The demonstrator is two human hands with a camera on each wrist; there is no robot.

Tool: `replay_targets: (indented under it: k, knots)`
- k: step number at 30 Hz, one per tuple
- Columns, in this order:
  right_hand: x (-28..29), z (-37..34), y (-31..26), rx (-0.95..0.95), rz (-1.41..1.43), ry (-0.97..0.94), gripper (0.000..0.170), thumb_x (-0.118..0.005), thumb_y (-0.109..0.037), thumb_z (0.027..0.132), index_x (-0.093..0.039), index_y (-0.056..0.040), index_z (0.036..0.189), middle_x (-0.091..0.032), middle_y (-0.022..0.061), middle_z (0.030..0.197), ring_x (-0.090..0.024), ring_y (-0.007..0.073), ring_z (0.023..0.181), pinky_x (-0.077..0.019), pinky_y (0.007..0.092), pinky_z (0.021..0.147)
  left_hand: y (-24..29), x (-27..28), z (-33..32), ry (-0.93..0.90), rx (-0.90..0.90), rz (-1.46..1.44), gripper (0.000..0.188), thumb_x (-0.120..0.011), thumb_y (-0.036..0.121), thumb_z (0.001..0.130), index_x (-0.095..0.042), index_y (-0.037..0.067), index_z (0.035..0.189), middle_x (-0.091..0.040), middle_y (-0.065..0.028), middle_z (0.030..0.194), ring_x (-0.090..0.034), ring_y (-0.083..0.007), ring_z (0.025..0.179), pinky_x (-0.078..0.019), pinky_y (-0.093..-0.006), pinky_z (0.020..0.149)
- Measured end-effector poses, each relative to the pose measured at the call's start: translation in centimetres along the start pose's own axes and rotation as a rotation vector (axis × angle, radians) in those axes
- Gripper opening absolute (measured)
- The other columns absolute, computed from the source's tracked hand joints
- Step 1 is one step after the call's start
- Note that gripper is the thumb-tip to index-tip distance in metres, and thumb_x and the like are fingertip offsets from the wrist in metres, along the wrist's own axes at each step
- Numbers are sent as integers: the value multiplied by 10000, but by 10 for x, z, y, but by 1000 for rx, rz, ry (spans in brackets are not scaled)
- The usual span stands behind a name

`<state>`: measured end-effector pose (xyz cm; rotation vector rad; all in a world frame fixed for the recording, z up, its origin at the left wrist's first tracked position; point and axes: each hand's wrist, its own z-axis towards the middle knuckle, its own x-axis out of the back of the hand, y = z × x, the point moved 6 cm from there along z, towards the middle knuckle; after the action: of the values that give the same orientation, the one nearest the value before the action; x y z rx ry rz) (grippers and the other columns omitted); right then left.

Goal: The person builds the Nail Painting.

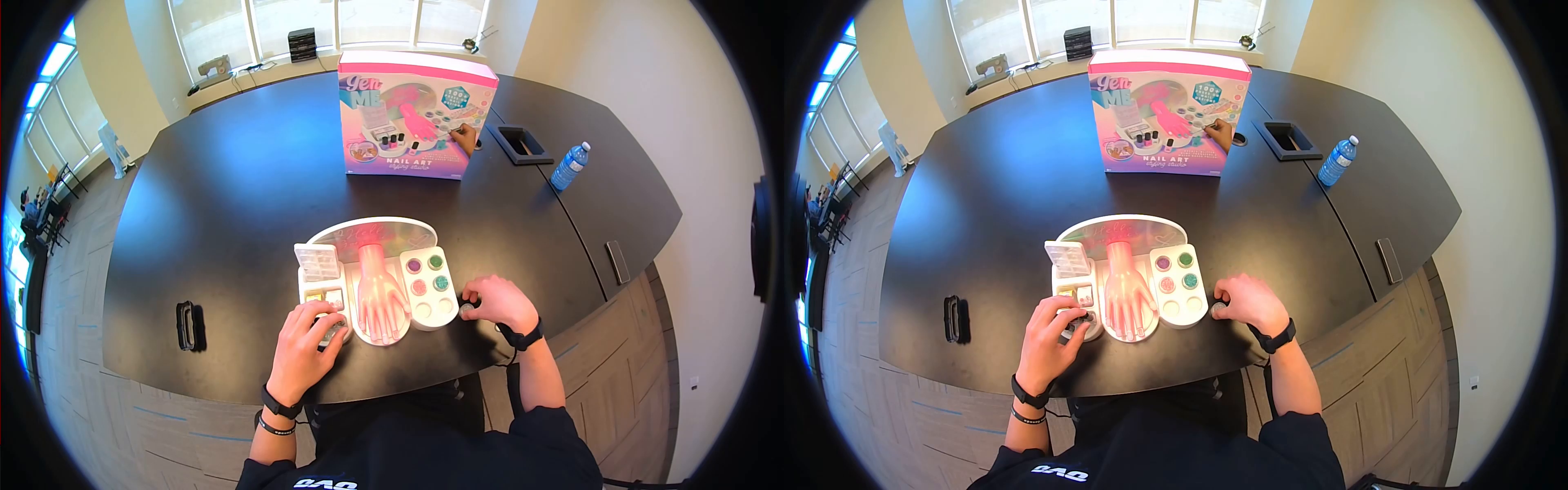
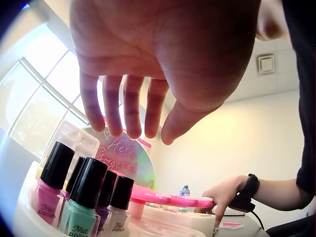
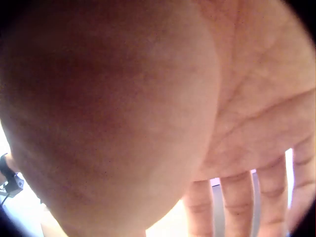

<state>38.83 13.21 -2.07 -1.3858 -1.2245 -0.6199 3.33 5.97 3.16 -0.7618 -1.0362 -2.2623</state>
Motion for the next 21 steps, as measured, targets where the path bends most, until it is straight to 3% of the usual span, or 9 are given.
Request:
replay_targets:
  k: [9,11,21]
  knots:
    - [-7,0,3,-17,-12,-52,329,-898,-279,778,-795,-76,1015,-809,87,945,-770,305,895,-589,422,790,2,-1,1,4,-8,-2,214,-849,56,880,-738,46,1063,-728,-95,1148,-704,-344,1110,-563,-465,970]
    - [-6,-1,3,-10,-3,-21,287,-873,-258,795,-778,-76,996,-805,108,945,-764,342,908,-597,449,805,1,-1,1,4,-6,-2,214,-849,55,880,-737,46,1062,-728,-96,1149,-704,-344,1110,-563,-465,969]
    - [13,-8,-8,52,-33,183,237,-772,-212,866,-761,-87,1068,-769,115,1045,-743,363,990,-601,479,855,0,-3,1,7,-17,-7,213,-854,52,874,-737,46,1052,-727,-101,1146,-706,-347,1107,-564,-465,961]
